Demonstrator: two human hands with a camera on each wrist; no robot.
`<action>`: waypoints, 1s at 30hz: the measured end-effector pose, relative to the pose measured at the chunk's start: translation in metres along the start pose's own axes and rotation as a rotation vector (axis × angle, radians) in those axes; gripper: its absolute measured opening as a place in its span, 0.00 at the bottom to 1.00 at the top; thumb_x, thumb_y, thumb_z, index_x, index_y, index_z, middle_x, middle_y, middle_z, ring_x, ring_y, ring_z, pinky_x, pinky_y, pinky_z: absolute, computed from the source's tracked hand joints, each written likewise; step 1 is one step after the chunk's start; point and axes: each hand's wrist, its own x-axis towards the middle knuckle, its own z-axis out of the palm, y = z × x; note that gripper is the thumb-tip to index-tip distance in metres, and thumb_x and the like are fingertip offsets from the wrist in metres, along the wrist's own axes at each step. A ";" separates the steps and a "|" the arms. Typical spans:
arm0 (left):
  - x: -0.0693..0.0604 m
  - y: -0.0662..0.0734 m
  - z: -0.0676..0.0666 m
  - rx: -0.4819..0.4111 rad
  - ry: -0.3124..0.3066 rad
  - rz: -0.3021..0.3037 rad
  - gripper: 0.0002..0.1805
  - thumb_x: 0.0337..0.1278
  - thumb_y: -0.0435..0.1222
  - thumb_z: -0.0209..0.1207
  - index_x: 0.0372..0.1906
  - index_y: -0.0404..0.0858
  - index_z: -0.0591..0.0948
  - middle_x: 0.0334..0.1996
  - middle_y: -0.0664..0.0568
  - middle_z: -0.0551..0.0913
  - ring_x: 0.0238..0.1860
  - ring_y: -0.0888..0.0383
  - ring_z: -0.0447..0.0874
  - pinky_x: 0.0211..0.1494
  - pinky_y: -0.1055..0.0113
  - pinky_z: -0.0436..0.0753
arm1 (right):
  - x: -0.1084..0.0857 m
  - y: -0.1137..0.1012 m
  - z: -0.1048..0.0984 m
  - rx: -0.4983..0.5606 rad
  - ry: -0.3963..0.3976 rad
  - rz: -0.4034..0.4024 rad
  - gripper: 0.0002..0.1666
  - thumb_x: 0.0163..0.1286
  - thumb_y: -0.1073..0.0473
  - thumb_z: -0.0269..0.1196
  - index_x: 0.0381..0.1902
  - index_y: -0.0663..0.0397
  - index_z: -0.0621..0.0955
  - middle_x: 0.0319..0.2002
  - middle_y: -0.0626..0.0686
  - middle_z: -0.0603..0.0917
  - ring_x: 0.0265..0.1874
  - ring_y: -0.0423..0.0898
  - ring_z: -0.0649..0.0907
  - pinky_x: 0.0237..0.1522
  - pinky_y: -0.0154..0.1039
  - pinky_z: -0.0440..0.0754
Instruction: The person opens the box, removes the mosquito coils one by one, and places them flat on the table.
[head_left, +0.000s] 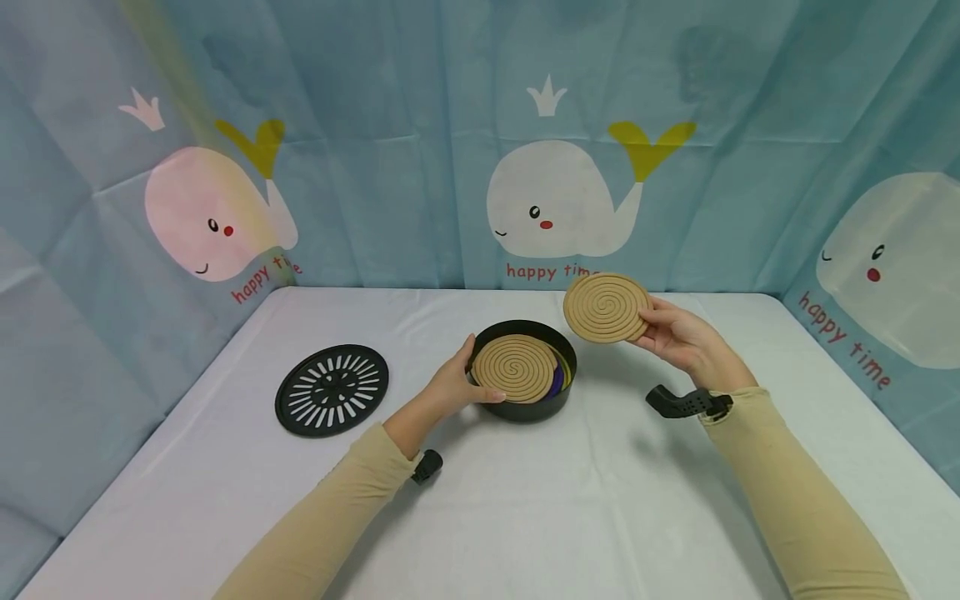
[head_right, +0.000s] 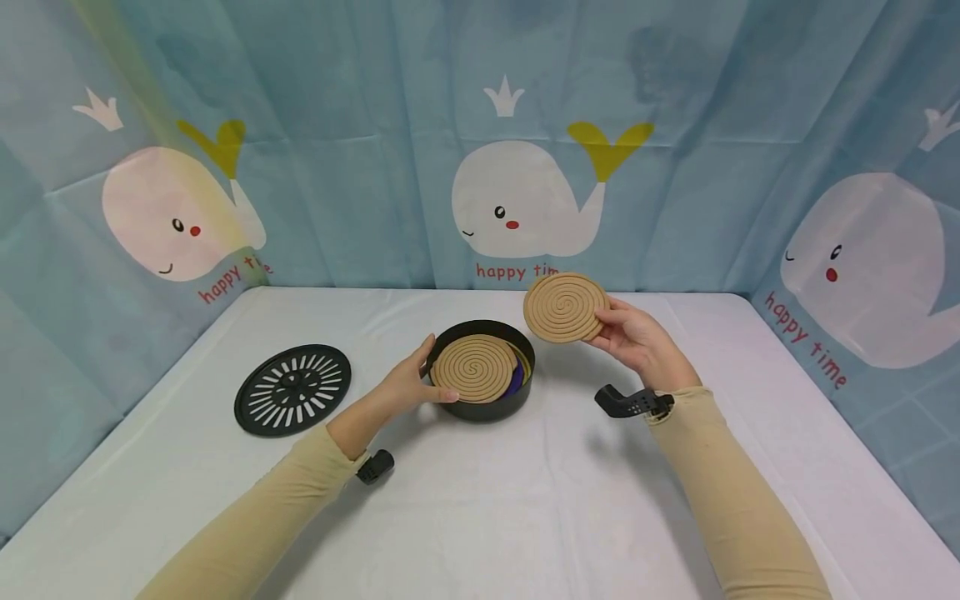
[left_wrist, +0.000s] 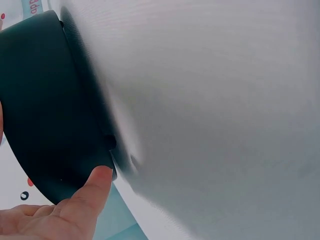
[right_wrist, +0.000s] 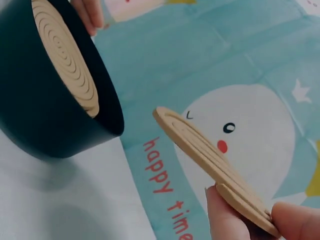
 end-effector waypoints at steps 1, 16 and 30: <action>0.000 0.000 0.000 0.002 0.002 -0.002 0.63 0.45 0.37 0.75 0.79 0.45 0.44 0.76 0.43 0.50 0.75 0.44 0.46 0.73 0.46 0.54 | 0.001 0.000 -0.001 0.010 -0.002 -0.002 0.41 0.78 0.70 0.43 0.78 0.43 0.39 0.42 0.55 0.84 0.41 0.48 0.86 0.45 0.43 0.84; 0.000 -0.001 0.000 0.019 0.002 0.010 0.62 0.45 0.38 0.75 0.79 0.44 0.44 0.76 0.42 0.50 0.75 0.43 0.47 0.73 0.46 0.54 | 0.019 0.009 -0.018 0.153 0.089 0.066 0.42 0.77 0.71 0.43 0.78 0.38 0.40 0.59 0.57 0.73 0.50 0.49 0.82 0.59 0.45 0.75; 0.000 -0.002 0.000 0.011 0.003 0.015 0.63 0.44 0.38 0.75 0.79 0.43 0.44 0.76 0.42 0.50 0.75 0.43 0.47 0.72 0.46 0.55 | 0.034 0.017 -0.029 0.242 0.098 0.130 0.40 0.78 0.70 0.37 0.78 0.40 0.37 0.69 0.63 0.61 0.70 0.48 0.61 0.67 0.46 0.61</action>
